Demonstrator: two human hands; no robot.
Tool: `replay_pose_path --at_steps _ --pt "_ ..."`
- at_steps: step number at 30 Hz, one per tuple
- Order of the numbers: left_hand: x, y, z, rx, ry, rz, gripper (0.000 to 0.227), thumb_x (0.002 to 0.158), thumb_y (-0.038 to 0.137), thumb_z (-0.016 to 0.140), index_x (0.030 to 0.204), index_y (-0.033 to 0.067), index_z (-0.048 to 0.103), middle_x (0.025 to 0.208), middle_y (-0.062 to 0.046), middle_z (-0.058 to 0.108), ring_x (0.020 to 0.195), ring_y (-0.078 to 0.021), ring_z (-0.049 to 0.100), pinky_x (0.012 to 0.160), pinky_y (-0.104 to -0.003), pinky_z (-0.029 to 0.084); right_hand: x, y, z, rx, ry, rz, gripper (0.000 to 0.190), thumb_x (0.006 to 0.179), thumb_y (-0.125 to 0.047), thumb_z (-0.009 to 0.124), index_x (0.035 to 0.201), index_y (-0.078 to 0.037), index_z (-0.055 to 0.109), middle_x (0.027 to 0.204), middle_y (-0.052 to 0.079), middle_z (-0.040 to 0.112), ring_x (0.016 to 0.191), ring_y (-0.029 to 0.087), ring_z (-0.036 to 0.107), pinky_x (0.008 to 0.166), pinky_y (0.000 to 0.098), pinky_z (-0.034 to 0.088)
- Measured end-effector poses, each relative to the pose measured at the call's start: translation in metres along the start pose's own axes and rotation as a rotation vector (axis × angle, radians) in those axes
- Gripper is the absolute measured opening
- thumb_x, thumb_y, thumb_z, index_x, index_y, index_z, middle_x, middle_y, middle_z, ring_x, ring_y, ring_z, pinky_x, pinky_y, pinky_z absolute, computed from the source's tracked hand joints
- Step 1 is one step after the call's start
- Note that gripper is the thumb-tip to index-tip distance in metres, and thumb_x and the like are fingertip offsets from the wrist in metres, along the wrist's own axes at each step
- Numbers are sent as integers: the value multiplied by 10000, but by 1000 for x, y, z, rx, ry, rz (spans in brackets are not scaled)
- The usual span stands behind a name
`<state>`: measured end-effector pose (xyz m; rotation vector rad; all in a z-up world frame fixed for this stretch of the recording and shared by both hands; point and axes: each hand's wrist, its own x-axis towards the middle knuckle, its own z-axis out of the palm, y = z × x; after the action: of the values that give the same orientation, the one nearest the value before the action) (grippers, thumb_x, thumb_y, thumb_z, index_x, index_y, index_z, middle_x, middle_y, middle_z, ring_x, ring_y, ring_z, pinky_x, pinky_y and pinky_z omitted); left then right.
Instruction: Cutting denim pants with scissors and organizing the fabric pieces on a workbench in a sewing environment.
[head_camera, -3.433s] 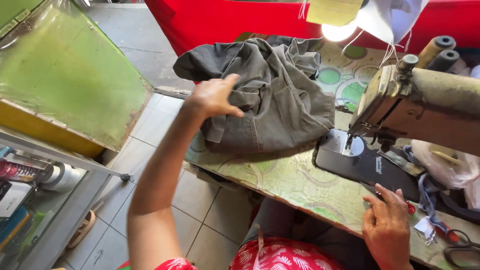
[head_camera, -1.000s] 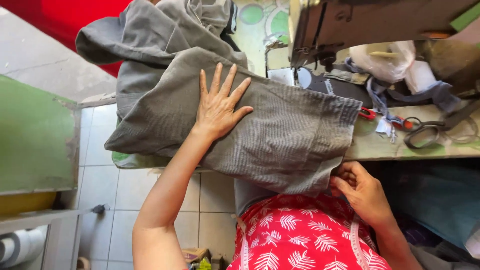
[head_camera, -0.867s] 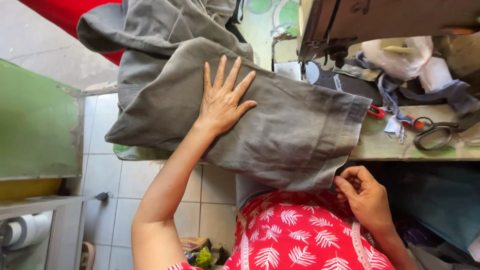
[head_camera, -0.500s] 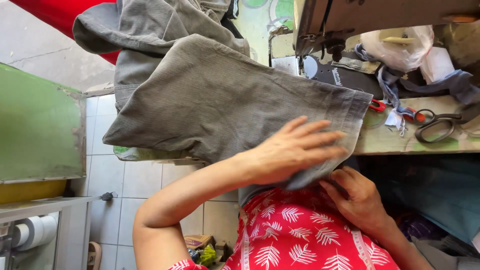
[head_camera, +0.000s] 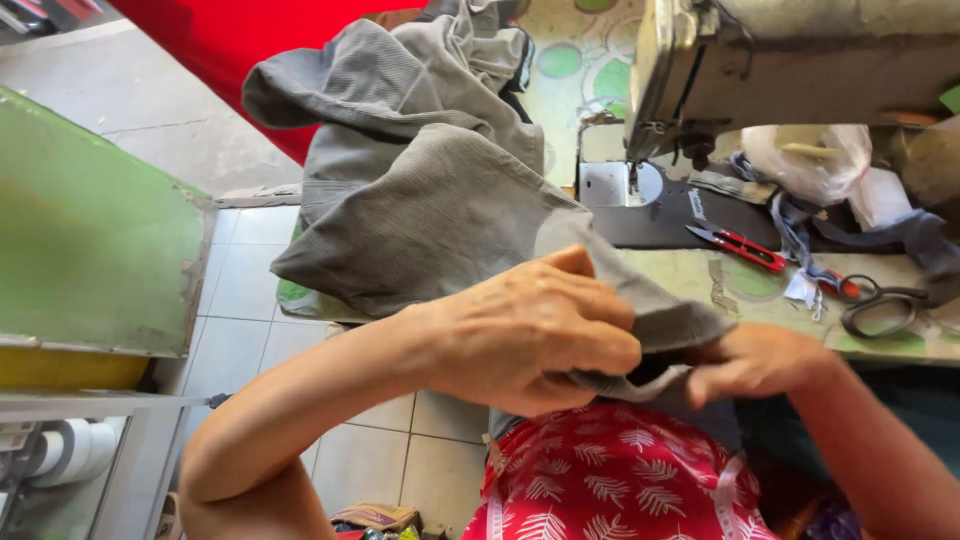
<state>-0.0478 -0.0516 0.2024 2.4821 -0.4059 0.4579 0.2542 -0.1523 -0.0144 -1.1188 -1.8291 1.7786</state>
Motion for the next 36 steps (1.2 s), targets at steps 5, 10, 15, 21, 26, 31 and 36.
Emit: replay_pose_path --at_steps 5,10,15,21,26,31,36 --pt "-8 31 14 583 63 -65 254 900 66 719 747 124 525 614 -11 544 689 -268 543 858 -378 399 49 -29 -9 960 310 -262 421 873 171 552 1289 234 530 1319 441 590 1167 606 614 1025 691 510" --pt "-15 58 52 416 -35 -27 100 902 11 631 857 49 550 576 -72 554 550 -328 563 822 -464 424 76 -45 -12 758 307 -303 382 883 139 550 1259 208 538 1269 420 594 1130 589 621 997 674 514" --pt "-36 66 99 278 -283 -152 132 870 7 634 836 54 515 609 -29 540 471 -286 568 454 -459 316 94 -56 -16 519 331 -342 333 896 99 548 1220 175 548 1206 393 599 1084 567 630 960 652 519" --pt "-33 53 105 1033 -451 -409 141 769 50 630 674 153 642 657 -17 494 532 -197 480 596 -489 449 105 -57 -24 244 392 -379 277 911 51 545 1174 136 559 1131 361 605 1028 540 641 917 626 525" --pt "-104 -34 161 990 -449 -594 201 823 26 623 987 98 714 795 -66 722 682 -255 641 618 -394 461 106 -32 -27 25 467 -400 232 923 11 542 1135 103 569 1068 335 610 982 518 650 881 605 529" --pt "-107 -40 169 990 -58 -651 137 782 129 644 811 190 524 612 -24 524 498 -218 547 462 -368 400 85 83 -10 -191 552 -387 193 935 -28 538 1096 70 577 1005 308 614 935 496 659 845 584 534" --pt "-108 -77 207 988 -118 -741 561 689 94 720 1247 41 692 644 62 594 545 -151 611 426 -353 453 75 66 4 -393 555 -355 161 947 -68 534 1057 37 586 943 282 618 888 474 668 808 562 538"
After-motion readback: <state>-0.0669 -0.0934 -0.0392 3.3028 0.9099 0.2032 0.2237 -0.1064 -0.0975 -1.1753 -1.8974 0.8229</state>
